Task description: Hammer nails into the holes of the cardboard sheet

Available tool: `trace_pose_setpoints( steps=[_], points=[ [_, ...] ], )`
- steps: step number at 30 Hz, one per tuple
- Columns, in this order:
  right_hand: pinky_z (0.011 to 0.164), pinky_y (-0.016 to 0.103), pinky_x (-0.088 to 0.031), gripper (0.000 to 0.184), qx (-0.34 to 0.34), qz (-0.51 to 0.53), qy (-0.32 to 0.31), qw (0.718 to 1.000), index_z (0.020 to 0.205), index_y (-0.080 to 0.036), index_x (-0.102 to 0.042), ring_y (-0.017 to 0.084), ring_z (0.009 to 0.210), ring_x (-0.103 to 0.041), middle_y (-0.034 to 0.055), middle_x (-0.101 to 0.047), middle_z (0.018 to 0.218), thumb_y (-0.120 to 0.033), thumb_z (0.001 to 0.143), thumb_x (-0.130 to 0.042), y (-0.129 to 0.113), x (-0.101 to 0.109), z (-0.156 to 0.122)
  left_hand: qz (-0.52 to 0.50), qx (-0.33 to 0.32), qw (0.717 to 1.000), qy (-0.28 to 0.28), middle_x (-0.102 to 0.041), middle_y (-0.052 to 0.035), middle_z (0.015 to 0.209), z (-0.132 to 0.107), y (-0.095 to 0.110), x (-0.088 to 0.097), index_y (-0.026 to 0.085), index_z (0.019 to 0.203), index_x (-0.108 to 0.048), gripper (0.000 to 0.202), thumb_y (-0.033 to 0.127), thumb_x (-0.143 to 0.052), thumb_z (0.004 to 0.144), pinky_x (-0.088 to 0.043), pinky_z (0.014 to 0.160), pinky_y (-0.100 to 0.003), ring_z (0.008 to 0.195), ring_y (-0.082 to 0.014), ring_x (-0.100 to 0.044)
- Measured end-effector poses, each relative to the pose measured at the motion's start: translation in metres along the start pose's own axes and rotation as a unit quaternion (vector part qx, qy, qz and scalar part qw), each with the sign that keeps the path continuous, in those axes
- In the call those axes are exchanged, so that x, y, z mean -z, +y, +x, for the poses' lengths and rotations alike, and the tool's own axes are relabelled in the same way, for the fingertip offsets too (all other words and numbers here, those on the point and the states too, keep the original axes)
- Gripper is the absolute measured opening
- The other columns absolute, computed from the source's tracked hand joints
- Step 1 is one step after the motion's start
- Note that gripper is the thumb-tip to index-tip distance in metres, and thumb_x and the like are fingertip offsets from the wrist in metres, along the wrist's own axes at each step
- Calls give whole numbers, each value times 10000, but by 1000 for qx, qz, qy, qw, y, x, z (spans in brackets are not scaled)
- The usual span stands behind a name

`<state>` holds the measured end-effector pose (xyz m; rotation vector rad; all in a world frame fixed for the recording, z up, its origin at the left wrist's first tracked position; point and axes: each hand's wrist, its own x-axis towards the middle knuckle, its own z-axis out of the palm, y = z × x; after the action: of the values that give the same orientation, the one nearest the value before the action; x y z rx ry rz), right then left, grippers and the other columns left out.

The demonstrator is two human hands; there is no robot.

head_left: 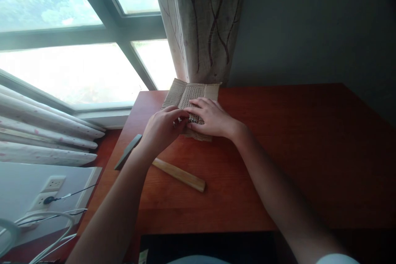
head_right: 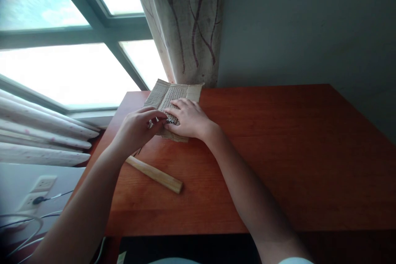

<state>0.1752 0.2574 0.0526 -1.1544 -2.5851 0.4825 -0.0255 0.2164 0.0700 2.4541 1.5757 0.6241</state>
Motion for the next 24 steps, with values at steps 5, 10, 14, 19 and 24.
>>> trace_pose_setpoints(
  steps=[5, 10, 14, 19, 24],
  points=[
    [1226, 516, -246, 613, -1, 5, -5, 1000, 1488, -228, -555, 316, 1514, -310, 129, -417, 1625, -558, 972, -550, 0, 1, 0, -16, -7, 999, 36, -721, -44, 940, 1, 1, 0, 196, 951, -758, 185, 219, -579, 909, -450, 669, -273, 733, -150, -623],
    [1242, 513, -224, 617, -6, 7, -14, 1000, 1493, -229, -552, 318, 1525, -293, 118, -400, 1637, -526, 954, -593, -1, 4, -1, -140, 37, 973, 181, -708, -22, 865, 1, 10, 17, 190, 924, -724, 123, 275, -637, 908, -491, 646, -250, 713, -128, -625],
    [1246, 512, -224, 607, -3, 8, -13, 1000, 1485, -224, -560, 314, 1523, -298, 111, -401, 1639, -507, 949, -598, 0, 4, -1, -219, 103, 932, 269, -697, 1, 812, -13, 9, 45, 175, 901, -704, 85, 248, -710, 857, -501, 651, -232, 712, -111, -625],
    [1243, 510, -230, 610, -2, 5, -10, 1000, 1486, -224, -558, 311, 1524, -301, 111, -404, 1638, -516, 951, -588, 1, 1, 0, -82, 202, 962, 164, -676, 16, 774, -49, -18, 52, 168, 885, -700, 216, 382, -694, 856, -453, 590, -230, 615, -102, -574],
    [1247, 499, -227, 611, -1, 1, -6, 1000, 1483, -232, -560, 300, 1522, -306, 105, -408, 1635, -522, 947, -593, 2, 1, 0, 0, 205, 979, -12, -696, -7, 751, -75, -40, 23, 195, 789, -673, 290, 463, -600, 870, -427, 645, -276, 671, -159, -596]
  ],
)
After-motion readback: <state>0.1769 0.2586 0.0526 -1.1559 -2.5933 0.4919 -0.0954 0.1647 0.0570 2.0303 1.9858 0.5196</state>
